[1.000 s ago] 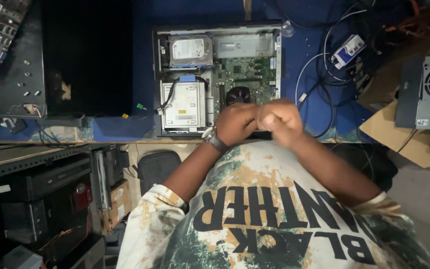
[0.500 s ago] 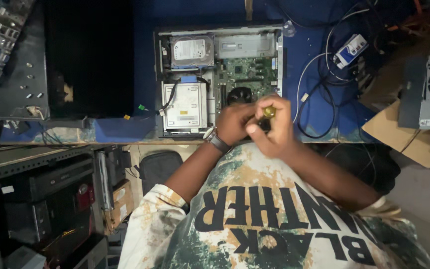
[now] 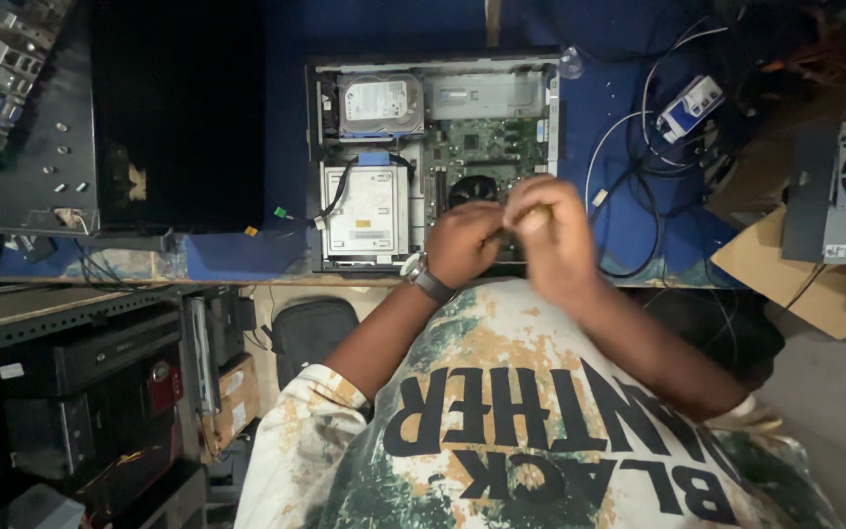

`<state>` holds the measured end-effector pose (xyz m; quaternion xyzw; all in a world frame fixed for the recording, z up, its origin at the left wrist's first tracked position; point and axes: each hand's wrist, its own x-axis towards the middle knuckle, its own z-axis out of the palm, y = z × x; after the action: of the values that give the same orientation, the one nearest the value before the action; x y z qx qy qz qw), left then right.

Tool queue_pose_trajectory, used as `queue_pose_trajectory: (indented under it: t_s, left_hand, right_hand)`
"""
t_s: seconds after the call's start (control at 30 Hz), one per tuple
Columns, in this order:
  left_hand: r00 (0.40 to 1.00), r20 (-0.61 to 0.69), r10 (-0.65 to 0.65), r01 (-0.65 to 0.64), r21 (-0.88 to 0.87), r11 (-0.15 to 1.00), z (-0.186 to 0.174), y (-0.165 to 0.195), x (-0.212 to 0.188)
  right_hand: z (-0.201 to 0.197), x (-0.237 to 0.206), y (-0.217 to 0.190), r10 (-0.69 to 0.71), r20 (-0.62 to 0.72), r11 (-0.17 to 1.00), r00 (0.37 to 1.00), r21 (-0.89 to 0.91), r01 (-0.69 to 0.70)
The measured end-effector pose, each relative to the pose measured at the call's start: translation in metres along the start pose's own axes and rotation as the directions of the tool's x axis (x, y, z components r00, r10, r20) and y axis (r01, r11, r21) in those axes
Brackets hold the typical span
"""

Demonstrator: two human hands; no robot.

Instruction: The person uses a yellow screwdriver to remove screws from a CPU fan and a power supply unit inside an open desktop computer case. They remove the fan and set it aside, then unscrew and remove the power supply unit, placing it on the table.

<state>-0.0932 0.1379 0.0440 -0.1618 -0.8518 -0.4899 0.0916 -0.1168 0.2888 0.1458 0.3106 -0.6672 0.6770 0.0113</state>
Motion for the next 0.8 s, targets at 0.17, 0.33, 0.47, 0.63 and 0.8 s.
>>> queue_pose_trajectory:
  t_s: [0.17, 0.33, 0.47, 0.63, 0.8]
  left_hand:
    - [0.998, -0.053, 0.02, -0.021, -0.008, 1.0, 0.002, 0.001, -0.005]
    - [0.999, -0.018, 0.045, -0.046, -0.023, 0.999, 0.0, 0.005, -0.001]
    - [0.988, 0.145, 0.055, -0.051, -0.033, 0.998, 0.0, 0.006, 0.0]
    - [0.999, 0.032, 0.014, -0.012, -0.058, 0.998, 0.0, 0.006, -0.002]
    - [0.994, 0.05, -0.101, 0.107, -0.126, 0.986, -0.001, 0.009, 0.001]
  right_hand:
    - [0.006, -0.011, 0.01, -0.106, -0.008, 0.99, 0.994, -0.091, 0.105]
    - [-0.036, 0.006, 0.038, 0.066, 0.423, 0.863, 0.904, 0.43, -0.264]
    - [-0.045, 0.017, 0.033, 0.013, 0.6, 0.877, 0.8, 0.377, -0.297]
    - [-0.002, -0.005, 0.004, 0.001, 0.022, 1.0, 1.0, -0.017, -0.001]
    - [0.014, -0.022, 0.013, -0.211, -0.005, 0.955, 0.977, -0.215, 0.205]
